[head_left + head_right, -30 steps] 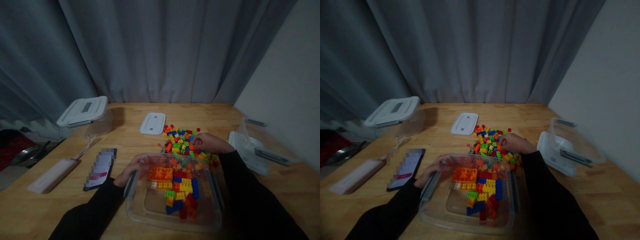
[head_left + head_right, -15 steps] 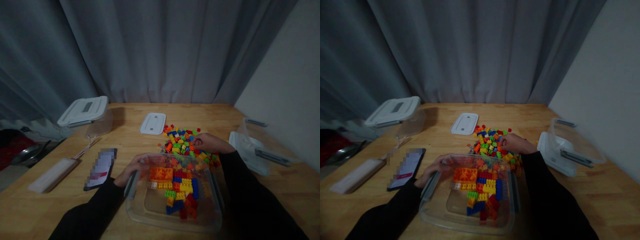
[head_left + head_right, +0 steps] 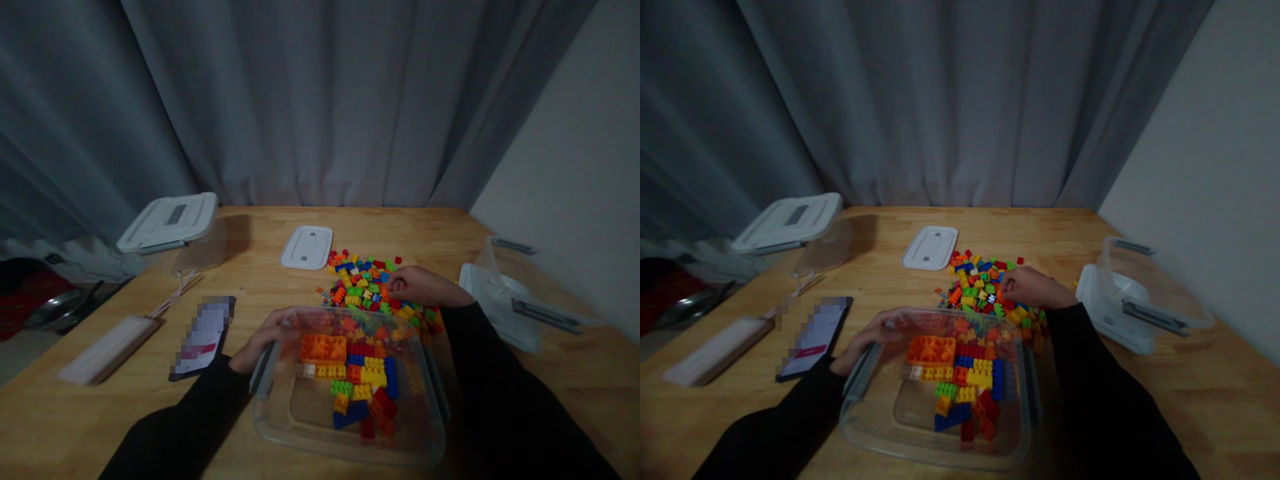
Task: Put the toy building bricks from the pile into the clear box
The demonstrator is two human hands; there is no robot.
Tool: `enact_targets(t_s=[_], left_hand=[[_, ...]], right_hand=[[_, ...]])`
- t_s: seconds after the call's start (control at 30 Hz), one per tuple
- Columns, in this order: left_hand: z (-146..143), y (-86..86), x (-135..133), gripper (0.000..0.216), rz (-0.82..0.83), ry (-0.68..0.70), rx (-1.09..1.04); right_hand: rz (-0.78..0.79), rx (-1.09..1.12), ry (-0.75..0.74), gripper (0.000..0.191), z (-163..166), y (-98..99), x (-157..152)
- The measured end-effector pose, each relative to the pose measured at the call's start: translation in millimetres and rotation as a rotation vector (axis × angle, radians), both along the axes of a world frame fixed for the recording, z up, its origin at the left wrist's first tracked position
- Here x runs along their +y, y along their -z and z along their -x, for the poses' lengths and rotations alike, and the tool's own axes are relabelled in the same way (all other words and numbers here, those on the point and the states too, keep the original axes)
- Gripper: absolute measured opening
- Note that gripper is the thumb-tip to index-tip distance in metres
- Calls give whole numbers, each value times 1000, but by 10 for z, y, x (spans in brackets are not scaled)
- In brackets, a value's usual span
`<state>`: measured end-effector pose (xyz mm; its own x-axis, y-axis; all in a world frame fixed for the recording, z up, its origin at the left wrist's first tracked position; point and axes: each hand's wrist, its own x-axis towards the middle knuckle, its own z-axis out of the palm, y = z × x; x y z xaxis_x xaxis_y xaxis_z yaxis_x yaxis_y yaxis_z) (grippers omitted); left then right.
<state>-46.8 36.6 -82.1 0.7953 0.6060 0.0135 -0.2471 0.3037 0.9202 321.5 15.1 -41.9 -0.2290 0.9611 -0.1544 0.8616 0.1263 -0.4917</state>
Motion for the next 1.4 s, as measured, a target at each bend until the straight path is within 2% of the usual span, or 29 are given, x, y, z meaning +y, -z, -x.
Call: enact_targets(t_s=[0.1,0.23,0.53,1.2,1.4], left_hand=[[-8,-2,-5,45,-1,-16,-7],[-21,-34,-31,42,1,-36,-8],[-23,-152,-64,49,-33,-45,49],[27,-2,-5,50,-77,-3,34],[4,-67,-42,47,-42,-37,33]], right_hand=[[-10,-19,19,13,18,-16,-6],[2,-24,33,14,21,-22,-5],[27,-22,-10,14,23,23,12],[-13,-73,-43,14,24,43,33],[18,-71,-20,13,58,57,47]])
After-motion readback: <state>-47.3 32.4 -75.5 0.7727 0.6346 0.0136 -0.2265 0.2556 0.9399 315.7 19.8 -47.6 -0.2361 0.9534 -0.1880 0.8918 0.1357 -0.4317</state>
